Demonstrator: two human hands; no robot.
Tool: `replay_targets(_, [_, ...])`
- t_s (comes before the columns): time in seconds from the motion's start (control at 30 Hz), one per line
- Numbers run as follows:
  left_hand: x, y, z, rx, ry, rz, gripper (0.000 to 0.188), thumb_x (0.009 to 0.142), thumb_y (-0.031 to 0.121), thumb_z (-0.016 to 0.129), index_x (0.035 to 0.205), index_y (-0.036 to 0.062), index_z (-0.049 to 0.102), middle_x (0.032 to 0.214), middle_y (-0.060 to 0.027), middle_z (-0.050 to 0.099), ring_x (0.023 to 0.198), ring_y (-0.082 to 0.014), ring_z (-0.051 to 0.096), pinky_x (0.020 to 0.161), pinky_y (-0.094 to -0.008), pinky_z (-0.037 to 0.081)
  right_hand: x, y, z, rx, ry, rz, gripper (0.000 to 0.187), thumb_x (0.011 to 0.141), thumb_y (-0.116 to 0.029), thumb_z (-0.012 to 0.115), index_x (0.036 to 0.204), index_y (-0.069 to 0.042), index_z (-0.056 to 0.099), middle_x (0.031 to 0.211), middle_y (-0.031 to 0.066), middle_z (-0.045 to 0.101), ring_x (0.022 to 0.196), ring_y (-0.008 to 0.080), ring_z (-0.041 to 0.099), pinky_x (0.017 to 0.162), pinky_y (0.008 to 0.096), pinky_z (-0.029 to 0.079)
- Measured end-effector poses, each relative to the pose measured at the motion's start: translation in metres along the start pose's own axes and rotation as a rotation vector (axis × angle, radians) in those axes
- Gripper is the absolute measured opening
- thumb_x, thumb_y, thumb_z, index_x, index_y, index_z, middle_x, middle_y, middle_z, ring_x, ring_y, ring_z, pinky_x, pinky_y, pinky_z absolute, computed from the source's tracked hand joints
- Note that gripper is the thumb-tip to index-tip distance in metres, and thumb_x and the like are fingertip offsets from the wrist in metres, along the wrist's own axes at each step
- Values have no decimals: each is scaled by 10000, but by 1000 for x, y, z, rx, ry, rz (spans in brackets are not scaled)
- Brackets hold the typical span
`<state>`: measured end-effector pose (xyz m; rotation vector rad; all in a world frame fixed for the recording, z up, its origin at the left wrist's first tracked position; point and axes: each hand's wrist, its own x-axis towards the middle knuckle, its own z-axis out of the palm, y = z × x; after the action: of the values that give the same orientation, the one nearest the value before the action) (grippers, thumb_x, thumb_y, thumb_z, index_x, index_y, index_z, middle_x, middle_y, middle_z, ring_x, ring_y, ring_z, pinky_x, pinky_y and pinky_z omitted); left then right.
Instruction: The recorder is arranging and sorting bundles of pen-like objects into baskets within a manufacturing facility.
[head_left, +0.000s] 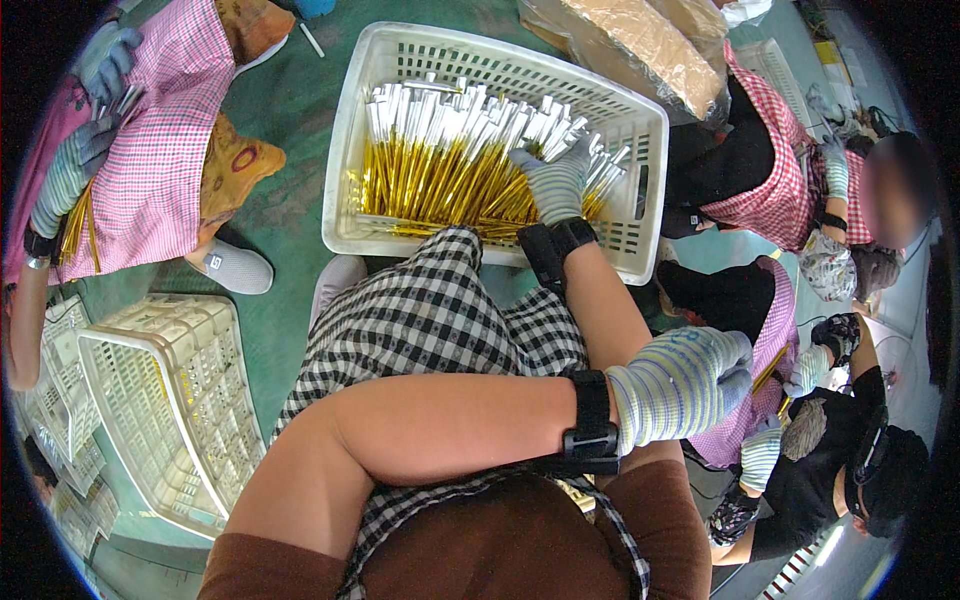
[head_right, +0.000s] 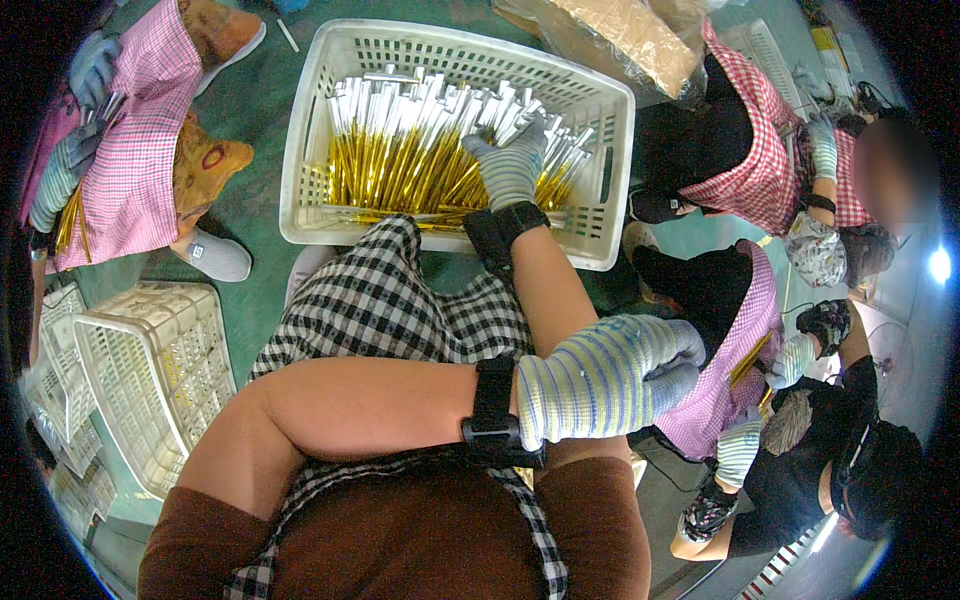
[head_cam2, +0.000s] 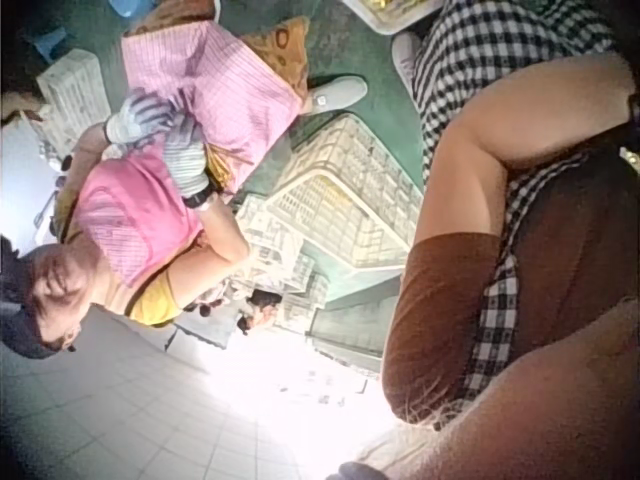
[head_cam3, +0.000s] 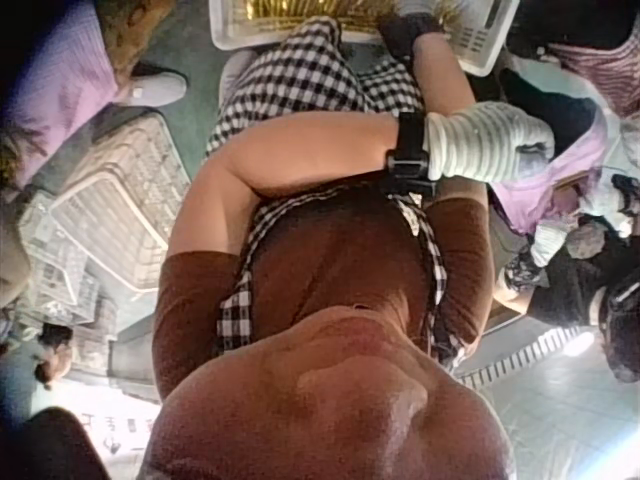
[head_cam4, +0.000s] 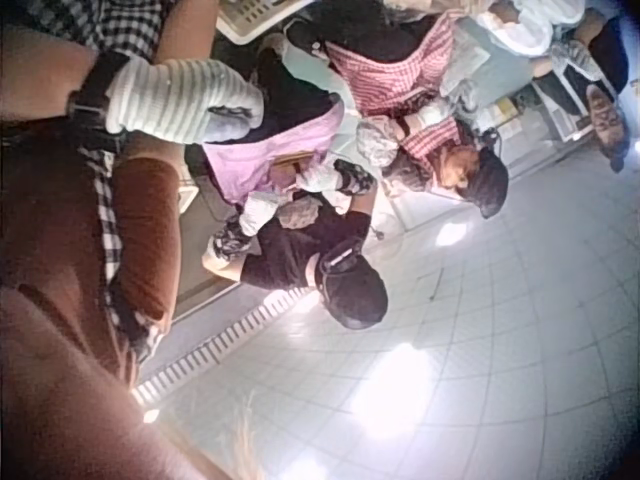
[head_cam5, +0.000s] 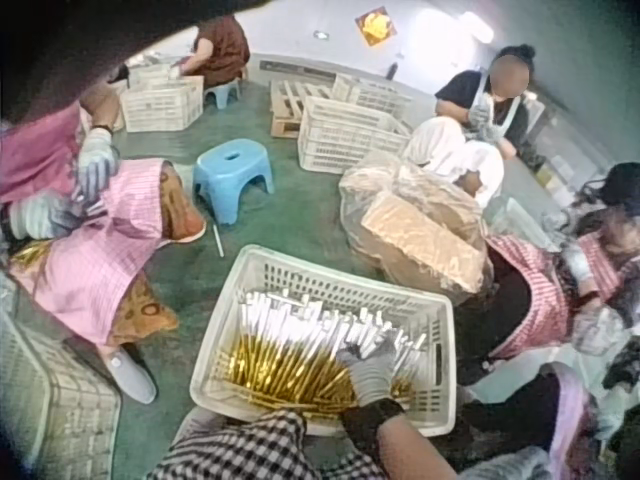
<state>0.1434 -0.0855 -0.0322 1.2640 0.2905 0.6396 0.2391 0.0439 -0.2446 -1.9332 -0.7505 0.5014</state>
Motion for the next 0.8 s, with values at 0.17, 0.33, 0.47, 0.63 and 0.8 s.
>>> replay_targets(0.17, [0,0,-3,-16,-41,29,156,778,188,614,860,61,577,784,-153,630,752,-357,608,649,-404,479,-11,-14,-1,-499,10,-73,996,520,-283,827,1302,39,301,1226,244,428,1145,382,423,1019,383,337])
replay_targets(0.33, [0,3,-4,-3,-48,5,156,783,184,610,861,54,573,783,-152,632,758,-362,607,647,-408,477,-11,-14,0,-619,99,-74,861,555,-246,786,1247,51,370,1168,244,451,1085,380,449,976,404,363])
replay_targets(0.47, [0,3,-5,-5,-29,28,147,781,180,609,862,61,576,775,-153,631,754,-362,607,650,-412,478,-3,2,0,-451,49,-74,795,555,-230,770,1204,58,411,1146,246,465,1057,375,464,948,403,379])
replay_targets(0.63, [-2,3,-5,-10,-36,14,144,763,193,614,846,81,581,776,-147,630,743,-358,607,642,-416,478,6,19,2,-236,7,-34,744,539,-193,757,1155,72,435,1080,205,499,1011,317,489,912,360,397])
replay_targets(0.8, [-3,5,-2,76,0,-52,144,752,208,625,829,93,585,764,-131,628,733,-351,609,631,-425,472,-1,8,0,-74,16,-28,677,561,-161,743,1127,56,443,994,160,587,884,256,571,812,327,459])
